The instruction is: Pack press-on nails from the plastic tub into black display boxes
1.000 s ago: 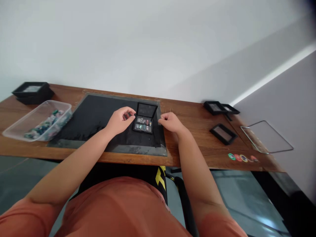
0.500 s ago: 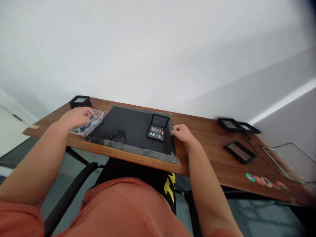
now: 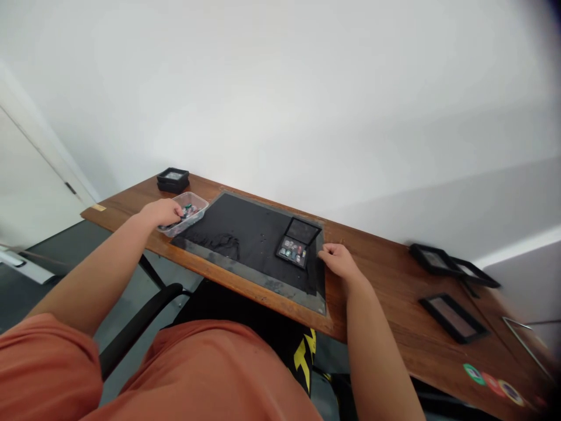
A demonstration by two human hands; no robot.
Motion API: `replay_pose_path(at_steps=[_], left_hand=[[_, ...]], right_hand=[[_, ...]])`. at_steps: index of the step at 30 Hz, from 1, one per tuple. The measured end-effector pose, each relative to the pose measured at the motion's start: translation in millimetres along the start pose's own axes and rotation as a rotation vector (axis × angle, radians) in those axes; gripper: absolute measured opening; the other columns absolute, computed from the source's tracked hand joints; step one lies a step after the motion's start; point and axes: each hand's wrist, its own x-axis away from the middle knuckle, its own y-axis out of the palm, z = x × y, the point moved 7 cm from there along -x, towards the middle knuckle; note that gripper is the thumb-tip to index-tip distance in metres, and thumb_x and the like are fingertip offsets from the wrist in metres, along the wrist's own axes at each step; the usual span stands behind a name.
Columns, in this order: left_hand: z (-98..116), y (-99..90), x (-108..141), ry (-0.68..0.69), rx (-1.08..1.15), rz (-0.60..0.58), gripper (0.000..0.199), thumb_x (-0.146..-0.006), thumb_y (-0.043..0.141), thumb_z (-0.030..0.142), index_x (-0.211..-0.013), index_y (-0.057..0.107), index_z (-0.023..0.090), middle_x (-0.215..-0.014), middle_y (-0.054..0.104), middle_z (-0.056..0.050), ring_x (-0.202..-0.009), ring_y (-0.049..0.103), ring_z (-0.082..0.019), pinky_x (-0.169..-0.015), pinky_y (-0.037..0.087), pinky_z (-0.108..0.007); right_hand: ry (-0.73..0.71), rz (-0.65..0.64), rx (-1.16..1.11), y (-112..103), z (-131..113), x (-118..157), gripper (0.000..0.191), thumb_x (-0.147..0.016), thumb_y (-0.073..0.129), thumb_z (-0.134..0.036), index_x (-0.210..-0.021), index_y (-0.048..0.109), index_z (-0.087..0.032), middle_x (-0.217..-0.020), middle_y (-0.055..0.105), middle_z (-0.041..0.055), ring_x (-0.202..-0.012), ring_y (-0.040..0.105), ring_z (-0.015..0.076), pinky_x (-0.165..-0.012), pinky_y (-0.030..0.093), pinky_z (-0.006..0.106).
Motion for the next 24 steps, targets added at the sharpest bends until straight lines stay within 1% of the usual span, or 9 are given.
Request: replay_pose_path(at_steps=[4,9,12,14,15,17,19,21,24], left_hand=[[-3,-14.1,8,-0.074,-0.011,0.069,0.035,-0.071,0.071,0.043,-0.097,0.077,0.021,-0.098,0.079,-0.005,-0.090,0.069,-0.023,-0.075,0.047,-0.029],[-5,-34.3,18,-0.153,-0.029,0.177,0.036,-0.076,0.067,0.039,-0.107,0.076,0.024,-0.119,0.078,-0.007,-0.110,0.069,-0.034,-0.081,0.050,-0.035],[-7,-42.2,25,-0.166,-0.025,0.227,0.034,-0.081,0.064,0.039,-0.109,0.077,0.027,-0.120,0.078,-0.005,-0.113,0.069,-0.033,-0.084,0.051,-0.036],[1,-47.2,30,-0.138,0.023,0.288,0.033,-0.084,0.063,0.042,-0.109,0.078,0.028,-0.117,0.079,-0.004,-0.111,0.071,-0.030,-0.084,0.052,-0.035],[10,-49.6,33,-0.113,0.070,0.332,0.033,-0.085,0.063,0.043,-0.109,0.079,0.028,-0.114,0.080,-0.004,-0.108,0.072,-0.029,-0.084,0.053,-0.035],[39,-53.1,38,-0.029,0.199,0.435,0.032,-0.086,0.064,0.045,-0.106,0.080,0.026,-0.107,0.082,-0.005,-0.101,0.074,-0.028,-0.081,0.054,-0.034],[84,-50.9,39,0.101,0.302,0.496,0.031,-0.087,0.065,0.046,-0.102,0.082,0.025,-0.100,0.082,-0.006,-0.093,0.075,-0.026,-0.076,0.055,-0.033],[142,-40.3,38,0.279,0.350,0.469,0.027,-0.086,0.067,0.046,-0.094,0.083,0.025,-0.095,0.083,-0.005,-0.087,0.075,-0.025,-0.073,0.055,-0.033],[224,-17.5,36,0.501,0.367,0.428,0.021,-0.085,0.070,0.043,-0.087,0.083,0.027,-0.081,0.081,-0.003,-0.075,0.074,-0.021,-0.063,0.051,-0.030]], right_hand=[[0.004,-0.001,0.011,0,2,0,0.027,-0.062,0.051,-0.037,-0.051,0.030,-0.026,-0.052,0.029,-0.0049,-0.052,0.029,0.0111,-0.053,0.023,0.030],[0.012,-0.013,0.030,3,3,0,0.028,-0.062,0.051,-0.041,-0.051,0.030,-0.026,-0.051,0.030,-0.0055,-0.051,0.030,0.0106,-0.051,0.023,0.028],[0.002,-0.019,0.039,5,3,0,0.028,-0.063,0.050,-0.042,-0.051,0.031,-0.026,-0.051,0.030,-0.0059,-0.051,0.030,0.0102,-0.051,0.024,0.027],[-0.011,-0.015,0.043,5,2,-1,0.028,-0.063,0.050,-0.042,-0.051,0.031,-0.026,-0.051,0.030,-0.0059,-0.051,0.030,0.0101,-0.052,0.024,0.027],[-0.017,-0.011,0.042,5,1,-1,0.028,-0.063,0.050,-0.042,-0.051,0.031,-0.026,-0.050,0.030,-0.0058,-0.051,0.031,0.0101,-0.052,0.024,0.027],[-0.028,-0.001,0.037,4,0,-2,0.028,-0.062,0.050,-0.041,-0.050,0.031,-0.026,-0.049,0.030,-0.0058,-0.050,0.031,0.0102,-0.051,0.024,0.027],[-0.033,0.012,0.027,3,-1,-3,0.028,-0.062,0.050,-0.041,-0.049,0.031,-0.026,-0.048,0.030,-0.0058,-0.050,0.030,0.0102,-0.051,0.024,0.027],[-0.029,0.027,0.013,3,-2,-3,0.028,-0.061,0.051,-0.040,-0.048,0.032,-0.026,-0.048,0.031,-0.0057,-0.050,0.031,0.0103,-0.051,0.023,0.027],[-0.013,0.052,-0.021,1,0,-3,0.027,-0.061,0.052,-0.037,-0.047,0.033,-0.025,-0.048,0.030,-0.0060,-0.052,0.030,0.0101,-0.052,0.021,0.027]])
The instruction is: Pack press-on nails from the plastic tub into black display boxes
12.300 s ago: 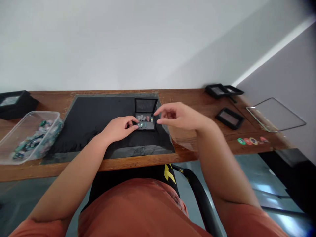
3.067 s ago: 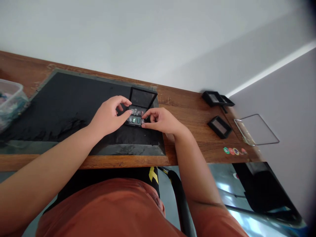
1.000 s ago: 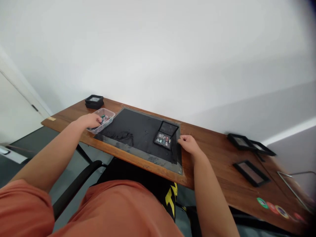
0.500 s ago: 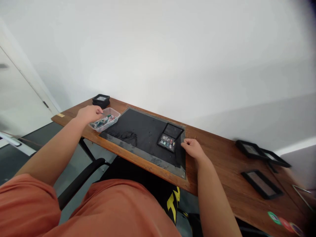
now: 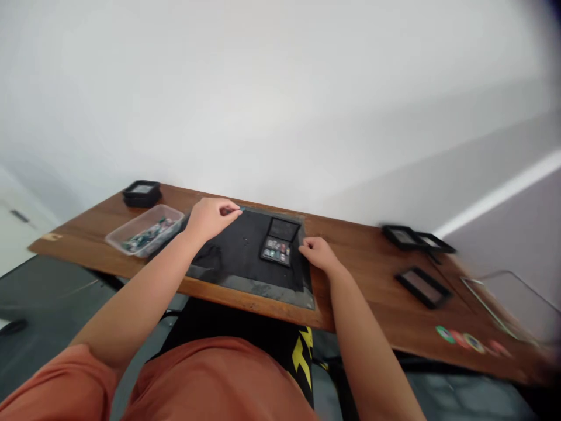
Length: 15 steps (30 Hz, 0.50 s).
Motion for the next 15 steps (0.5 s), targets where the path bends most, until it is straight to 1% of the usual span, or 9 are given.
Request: replay_pose_path(at_steps=[2,4,6,8,11,15], left_hand=[[29,34.3,-7,0.112,0.018,-0.028,0.019,-0.085,0.072,0.042,-0.083,0.083,0.027,-0.075,0.080,-0.002,-0.069,0.072,-0.020,-0.057,0.048,-0.029],[50,65.2,-7,0.237,0.016,-0.041,0.018,-0.086,0.073,0.040,-0.081,0.083,0.026,-0.076,0.080,-0.002,-0.069,0.072,-0.020,-0.058,0.049,-0.029],[64,90.1,-1,0.376,0.017,-0.018,0.019,-0.088,0.072,0.038,-0.082,0.083,0.024,-0.078,0.081,-0.003,-0.071,0.074,-0.021,-0.060,0.051,-0.030],[73,107.9,9,0.509,0.037,0.021,0.020,-0.091,0.069,0.034,-0.083,0.082,0.022,-0.079,0.081,-0.003,-0.072,0.075,-0.021,-0.063,0.053,-0.030],[82,120.0,24,0.639,0.078,0.079,0.021,-0.093,0.066,0.029,-0.080,0.080,0.022,-0.078,0.082,-0.001,-0.069,0.075,-0.019,-0.061,0.053,-0.029],[87,115.2,33,0.680,0.125,0.151,0.019,-0.093,0.068,0.028,-0.078,0.080,0.023,-0.073,0.080,0.002,-0.064,0.073,-0.016,-0.058,0.051,-0.028]], right_hand=[[0.007,0.023,-0.029,-1,2,-1,0.027,-0.062,0.054,-0.036,-0.048,0.034,-0.024,-0.049,0.031,-0.0061,-0.053,0.031,0.0098,-0.052,0.022,0.026],[0.008,0.034,-0.063,-1,2,-2,0.029,-0.065,0.056,-0.036,-0.049,0.034,-0.024,-0.050,0.033,-0.0065,-0.054,0.032,0.0097,-0.053,0.024,0.025],[0.003,0.036,-0.101,0,0,-2,0.034,-0.068,0.059,-0.039,-0.051,0.035,-0.024,-0.052,0.034,-0.0068,-0.054,0.032,0.0092,-0.054,0.026,0.025],[-0.009,0.028,-0.131,0,-4,-1,0.039,-0.072,0.063,-0.045,-0.053,0.036,-0.023,-0.053,0.035,-0.0071,-0.054,0.032,0.0091,-0.055,0.028,0.025],[-0.042,0.015,-0.185,-1,-14,4,0.041,-0.076,0.066,-0.052,-0.057,0.045,-0.022,-0.056,0.040,-0.0064,-0.055,0.035,0.0095,-0.056,0.030,0.026],[-0.107,0.018,-0.334,-4,-28,10,0.030,-0.078,0.073,-0.048,-0.072,0.066,-0.019,-0.066,0.060,-0.0008,-0.060,0.049,0.0119,-0.059,0.039,0.027]])
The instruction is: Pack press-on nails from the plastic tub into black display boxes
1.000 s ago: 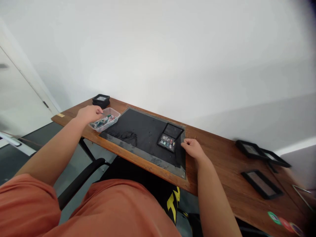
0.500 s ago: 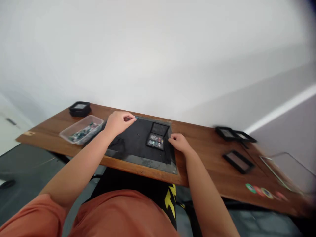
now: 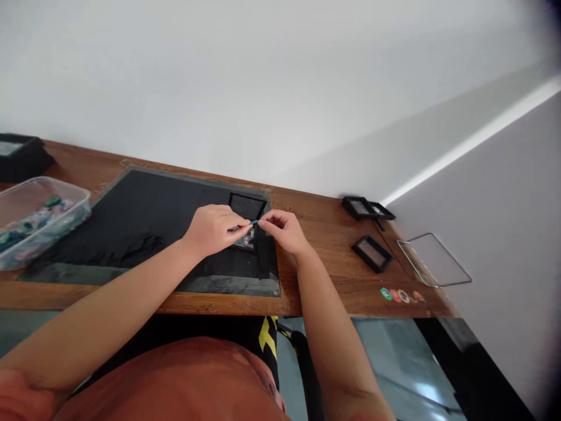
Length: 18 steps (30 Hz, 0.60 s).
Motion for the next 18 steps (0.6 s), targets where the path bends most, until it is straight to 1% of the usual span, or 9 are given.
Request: replay_pose_path(at_steps=[2,5,11,14,16,18], left_hand=[[3,-4.1,0,0.025,-0.008,0.026,0.019,-0.093,0.068,0.026,-0.079,0.079,0.022,-0.073,0.080,0.002,-0.063,0.073,-0.015,-0.058,0.051,-0.027],[7,-5.7,2,0.086,-0.054,0.041,0.019,-0.095,0.067,0.025,-0.081,0.078,0.021,-0.076,0.081,0.002,-0.064,0.073,-0.016,-0.059,0.051,-0.029],[12,-0.6,8,0.143,-0.084,0.058,0.018,-0.095,0.067,0.025,-0.081,0.077,0.020,-0.075,0.079,0.002,-0.063,0.071,-0.016,-0.057,0.049,-0.030],[15,1.6,10,0.141,-0.091,0.054,0.020,-0.095,0.066,0.025,-0.080,0.077,0.021,-0.074,0.079,0.002,-0.063,0.071,-0.015,-0.056,0.048,-0.028],[16,4.4,10,0.120,-0.091,0.024,0.025,-0.097,0.063,0.027,-0.078,0.078,0.022,-0.073,0.079,0.002,-0.063,0.072,-0.015,-0.056,0.048,-0.028],[15,9.1,10,0.092,-0.077,-0.038,0.030,-0.099,0.059,0.030,-0.076,0.078,0.024,-0.072,0.079,0.001,-0.065,0.072,-0.015,-0.057,0.048,-0.028]], right_hand=[[-0.022,0.016,-0.052,0,-4,2,0.028,-0.079,0.076,-0.048,-0.077,0.072,-0.020,-0.072,0.068,0.0020,-0.065,0.056,0.0137,-0.063,0.044,0.029],[-0.037,0.009,-0.087,2,-4,4,0.028,-0.078,0.079,-0.049,-0.077,0.076,-0.021,-0.074,0.072,0.0031,-0.067,0.059,0.0149,-0.064,0.046,0.030],[-0.008,-0.005,-0.090,4,-4,4,0.027,-0.076,0.080,-0.048,-0.071,0.076,-0.021,-0.067,0.069,0.0010,-0.061,0.054,0.0127,-0.062,0.045,0.029],[0.017,-0.017,-0.074,6,-4,3,0.024,-0.075,0.078,-0.043,-0.068,0.075,-0.021,-0.063,0.066,-0.0002,-0.058,0.050,0.0115,-0.060,0.043,0.028],[0.024,-0.027,-0.073,8,-3,3,0.021,-0.075,0.075,-0.039,-0.065,0.074,-0.020,-0.061,0.063,-0.0012,-0.057,0.048,0.0107,-0.059,0.043,0.028],[0.023,-0.040,-0.081,10,-3,3,0.018,-0.075,0.073,-0.035,-0.064,0.073,-0.020,-0.060,0.062,-0.0020,-0.056,0.047,0.0101,-0.060,0.042,0.028]])
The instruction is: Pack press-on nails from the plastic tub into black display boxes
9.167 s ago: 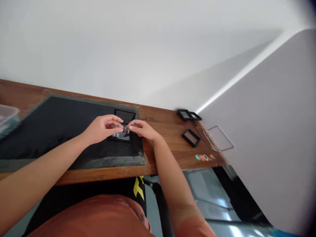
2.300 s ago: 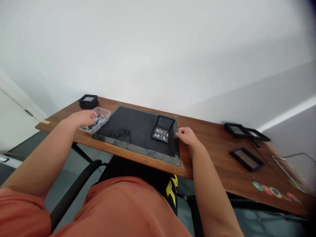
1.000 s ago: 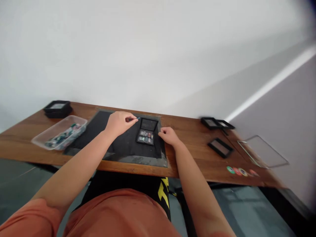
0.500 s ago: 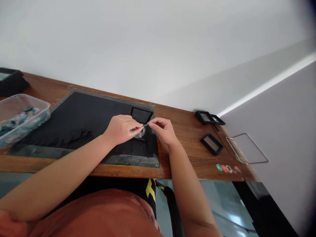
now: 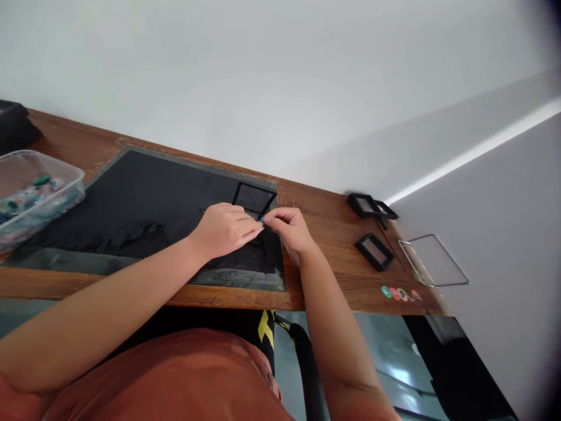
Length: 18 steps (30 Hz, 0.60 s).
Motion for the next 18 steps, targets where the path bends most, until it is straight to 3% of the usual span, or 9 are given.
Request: replay_pose_path(at_steps=[3,10,12,15,18], left_hand=[[-2,4.8,0,-0.047,0.065,-0.074,0.032,-0.100,0.057,0.034,-0.079,0.079,0.026,-0.076,0.080,0.001,-0.069,0.074,-0.017,-0.062,0.051,-0.029],[-11,2.3,-3,-0.183,0.147,-0.113,0.023,-0.099,0.061,0.037,-0.089,0.079,0.026,-0.081,0.081,0.000,-0.074,0.074,-0.018,-0.067,0.051,-0.029],[-15,2.6,-2,-0.236,0.168,-0.120,0.020,-0.097,0.064,0.039,-0.099,0.079,0.025,-0.081,0.080,0.000,-0.075,0.074,-0.018,-0.069,0.052,-0.029],[-22,5.9,1,-0.302,0.190,-0.161,0.034,-0.095,0.067,0.039,-0.124,0.073,0.024,-0.087,0.081,-0.001,-0.081,0.075,-0.020,-0.074,0.053,-0.030],[-25,9.2,2,-0.298,0.224,-0.210,0.038,-0.094,0.068,0.041,-0.129,0.072,0.025,-0.091,0.081,-0.002,-0.085,0.075,-0.021,-0.075,0.053,-0.031]], right_hand=[[0.000,-0.006,-0.008,1,-2,0,0.017,-0.075,0.072,-0.033,-0.063,0.071,-0.020,-0.060,0.061,-0.0023,-0.057,0.046,0.0100,-0.060,0.041,0.027],[0.022,-0.003,-0.034,0,-8,1,0.021,-0.073,0.072,-0.038,-0.063,0.068,-0.020,-0.056,0.053,-0.0036,-0.055,0.042,0.0098,-0.054,0.035,0.026],[0.018,-0.010,-0.039,0,-8,1,0.022,-0.075,0.071,-0.039,-0.065,0.067,-0.020,-0.055,0.052,-0.0040,-0.054,0.042,0.0096,-0.054,0.034,0.026],[0.002,-0.052,-0.033,3,-9,1,0.021,-0.077,0.070,-0.037,-0.067,0.067,-0.020,-0.056,0.052,-0.0042,-0.052,0.042,0.0090,-0.054,0.034,0.026],[-0.010,-0.083,-0.030,5,-11,2,0.020,-0.078,0.070,-0.036,-0.067,0.067,-0.020,-0.056,0.053,-0.0042,-0.053,0.043,0.0090,-0.055,0.036,0.026]])
